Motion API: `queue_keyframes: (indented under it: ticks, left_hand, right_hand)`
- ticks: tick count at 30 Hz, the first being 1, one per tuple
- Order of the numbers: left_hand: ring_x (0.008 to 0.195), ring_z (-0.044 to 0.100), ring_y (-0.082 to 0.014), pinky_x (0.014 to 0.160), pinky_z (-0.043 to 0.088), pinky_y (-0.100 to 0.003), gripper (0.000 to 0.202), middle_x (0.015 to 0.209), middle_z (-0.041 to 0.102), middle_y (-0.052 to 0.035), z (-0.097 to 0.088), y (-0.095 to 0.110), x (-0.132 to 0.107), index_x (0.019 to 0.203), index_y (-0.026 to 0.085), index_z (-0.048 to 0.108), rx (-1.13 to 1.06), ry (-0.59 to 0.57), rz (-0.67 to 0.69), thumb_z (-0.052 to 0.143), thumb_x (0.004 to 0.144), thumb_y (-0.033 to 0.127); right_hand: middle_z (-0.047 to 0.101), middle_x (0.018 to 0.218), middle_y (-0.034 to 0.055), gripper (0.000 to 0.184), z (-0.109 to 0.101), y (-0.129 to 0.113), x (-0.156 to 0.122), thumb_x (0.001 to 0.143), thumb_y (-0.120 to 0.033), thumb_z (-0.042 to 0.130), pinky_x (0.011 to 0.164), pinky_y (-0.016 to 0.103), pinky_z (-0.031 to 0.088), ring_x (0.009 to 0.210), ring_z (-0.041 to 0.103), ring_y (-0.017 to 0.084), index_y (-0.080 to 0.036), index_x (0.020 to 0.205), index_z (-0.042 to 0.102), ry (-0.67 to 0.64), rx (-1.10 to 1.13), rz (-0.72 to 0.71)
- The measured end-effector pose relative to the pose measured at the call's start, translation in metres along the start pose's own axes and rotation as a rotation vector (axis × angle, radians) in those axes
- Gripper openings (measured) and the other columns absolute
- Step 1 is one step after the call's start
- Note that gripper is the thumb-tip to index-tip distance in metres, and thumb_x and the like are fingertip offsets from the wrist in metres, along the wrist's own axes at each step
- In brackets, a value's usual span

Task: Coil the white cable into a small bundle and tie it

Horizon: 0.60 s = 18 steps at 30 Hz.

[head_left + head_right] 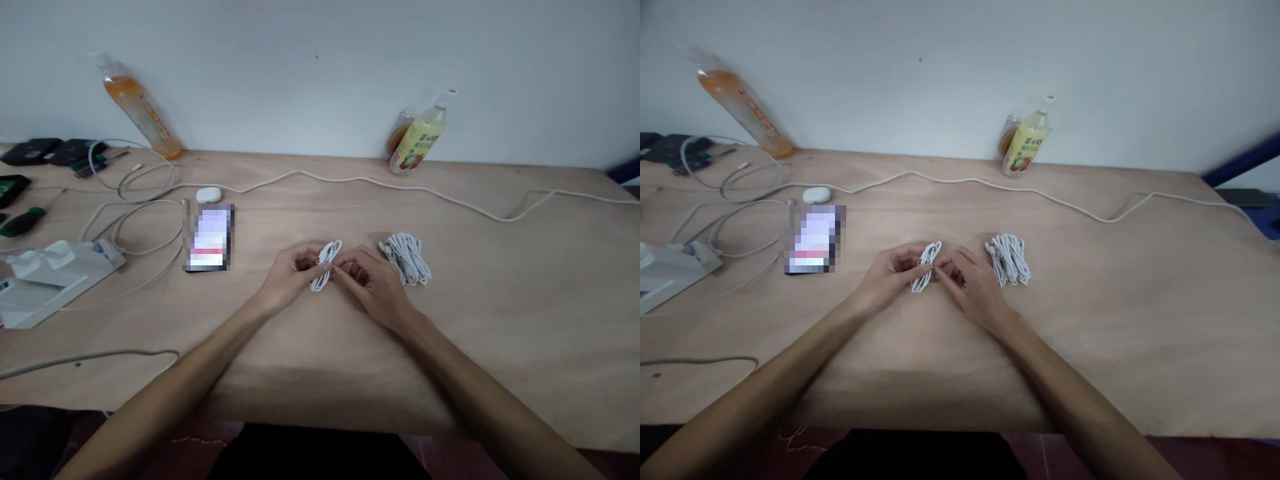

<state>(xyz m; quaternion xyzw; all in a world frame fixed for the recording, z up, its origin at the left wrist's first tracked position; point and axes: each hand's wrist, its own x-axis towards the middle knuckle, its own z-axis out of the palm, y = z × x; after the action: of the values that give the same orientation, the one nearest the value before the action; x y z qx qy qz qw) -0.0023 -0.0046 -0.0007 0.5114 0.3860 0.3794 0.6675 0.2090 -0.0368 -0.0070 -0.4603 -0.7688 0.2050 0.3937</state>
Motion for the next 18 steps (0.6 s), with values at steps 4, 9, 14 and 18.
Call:
queue_keyframes:
  ticks: [4,9,14,18]
  left_hand:
    - [0.088,0.077,-0.0193,0.083,0.059,-0.031,0.039,0.102,0.085,-0.0086,-0.001,0.000,0.000,0.119,0.015,0.084,0.004,-0.013,0.002,0.091,0.085,0.033]
    - [0.090,0.077,-0.0204,0.085,0.059,-0.033,0.040,0.108,0.085,-0.0094,-0.001,-0.001,0.001,0.118,0.016,0.084,0.000,-0.029,0.017,0.093,0.083,0.036]
    - [0.094,0.077,-0.0205,0.088,0.060,-0.033,0.038,0.113,0.084,-0.0099,0.000,-0.001,0.001,0.116,0.017,0.084,-0.010,-0.046,0.020,0.092,0.084,0.036]
    - [0.097,0.077,-0.0216,0.090,0.059,-0.034,0.040,0.112,0.084,-0.0094,0.000,0.000,0.000,0.119,0.017,0.084,-0.008,-0.053,0.016,0.091,0.084,0.036]
  right_hand:
    - [0.075,0.096,0.0045,0.006,-0.001,0.000,0.000,0.107,-0.026,0.069,0.065,0.032,0.052,0.072,0.062,0.018,-0.025,0.104,0.074,-0.031,0.034,0.037]
    - [0.074,0.092,0.0035,0.013,-0.002,-0.005,0.004,0.107,-0.032,0.068,0.066,0.032,0.051,0.072,0.061,0.018,-0.025,0.098,0.072,-0.070,0.158,0.140]
    - [0.071,0.089,0.0024,0.016,-0.003,-0.010,0.006,0.110,-0.034,0.061,0.070,0.033,0.050,0.074,0.060,0.019,-0.024,0.100,0.068,-0.117,0.271,0.191]
    - [0.070,0.089,0.0017,0.017,-0.002,-0.011,0.007,0.109,-0.036,0.060,0.070,0.033,0.049,0.076,0.059,0.019,-0.024,0.098,0.065,-0.139,0.319,0.220]
